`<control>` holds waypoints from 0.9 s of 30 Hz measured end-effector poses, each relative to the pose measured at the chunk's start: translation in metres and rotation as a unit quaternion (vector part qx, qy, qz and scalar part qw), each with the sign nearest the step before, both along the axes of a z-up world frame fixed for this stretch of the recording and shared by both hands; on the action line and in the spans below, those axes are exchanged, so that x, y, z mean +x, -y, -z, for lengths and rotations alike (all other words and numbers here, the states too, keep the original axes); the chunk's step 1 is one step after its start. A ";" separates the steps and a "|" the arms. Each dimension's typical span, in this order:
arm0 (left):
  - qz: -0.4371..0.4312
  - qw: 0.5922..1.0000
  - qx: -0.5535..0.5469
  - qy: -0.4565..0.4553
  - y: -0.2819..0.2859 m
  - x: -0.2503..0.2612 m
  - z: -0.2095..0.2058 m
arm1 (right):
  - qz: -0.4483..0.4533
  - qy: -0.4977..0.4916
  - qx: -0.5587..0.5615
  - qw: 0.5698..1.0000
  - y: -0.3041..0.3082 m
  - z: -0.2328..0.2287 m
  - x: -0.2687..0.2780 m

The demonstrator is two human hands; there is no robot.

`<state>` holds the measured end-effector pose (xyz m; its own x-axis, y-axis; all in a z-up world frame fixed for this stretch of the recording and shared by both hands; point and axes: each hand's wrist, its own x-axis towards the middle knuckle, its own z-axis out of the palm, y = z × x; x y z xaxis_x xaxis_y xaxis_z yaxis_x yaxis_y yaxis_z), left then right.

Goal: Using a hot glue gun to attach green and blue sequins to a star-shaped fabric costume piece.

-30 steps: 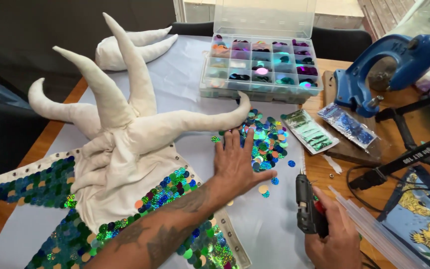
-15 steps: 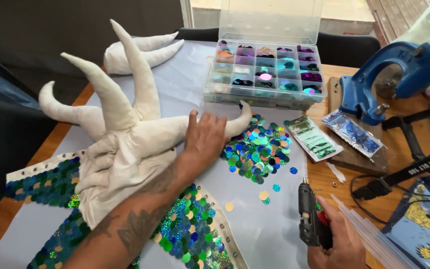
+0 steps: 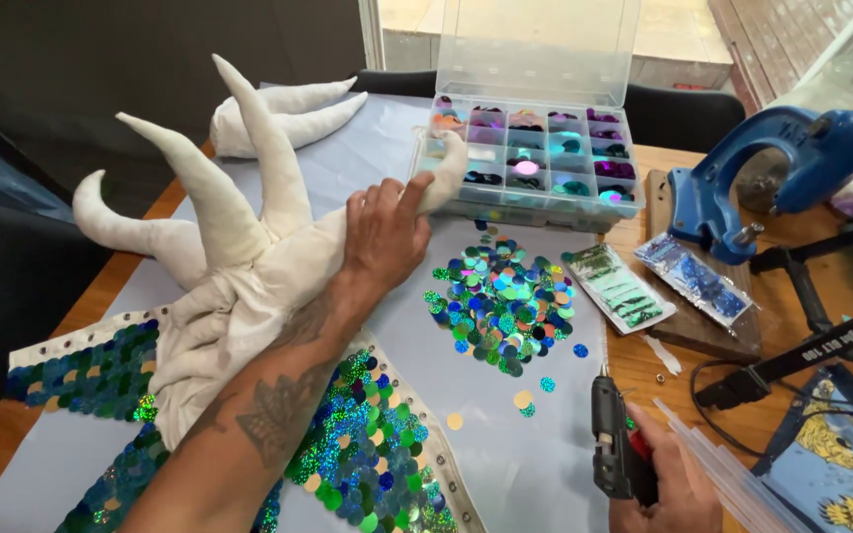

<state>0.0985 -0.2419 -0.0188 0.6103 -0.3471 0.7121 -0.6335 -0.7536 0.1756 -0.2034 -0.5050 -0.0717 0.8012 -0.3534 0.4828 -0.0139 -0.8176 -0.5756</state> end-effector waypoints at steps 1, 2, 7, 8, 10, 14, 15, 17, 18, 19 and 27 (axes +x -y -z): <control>-0.009 1.000 0.012 -0.001 0.002 0.003 0.004 | 0.004 -0.001 -0.005 1.000 0.002 0.004 -0.001; -0.007 1.000 0.011 0.000 0.001 0.008 0.008 | 0.005 0.000 -0.005 1.000 0.002 0.002 -0.002; -0.071 0.997 0.018 0.021 -0.003 0.033 0.015 | -0.010 0.015 -0.020 1.000 -0.001 -0.006 -0.002; -0.072 0.997 0.016 0.022 -0.001 0.039 0.015 | -0.012 0.016 -0.021 1.000 0.000 -0.003 -0.003; -0.124 0.992 0.031 0.017 0.000 0.053 0.013 | -0.021 0.012 -0.010 1.000 0.003 0.002 -0.001; -0.177 0.982 0.051 -0.048 0.000 0.081 0.016 | -0.015 -0.014 0.000 1.000 0.003 0.005 -0.001; -0.184 0.979 0.053 -0.075 -0.002 0.086 0.018 | -0.018 -0.014 -0.005 1.000 0.004 0.004 -0.001; -0.190 0.975 0.056 -0.105 -0.005 0.097 0.024 | -0.022 -0.017 -0.010 1.000 0.004 0.002 -0.002; -0.196 0.971 0.067 -0.120 -0.006 0.101 0.027 | -0.031 -0.011 -0.013 0.999 0.004 0.001 -0.002; -0.203 0.967 0.077 -0.133 -0.007 0.106 0.028 | -0.041 -0.003 -0.018 0.999 0.004 0.000 -0.002; -0.198 0.944 0.222 -0.144 -0.010 0.108 0.058 | -0.039 -0.003 -0.016 0.999 0.002 -0.002 -0.002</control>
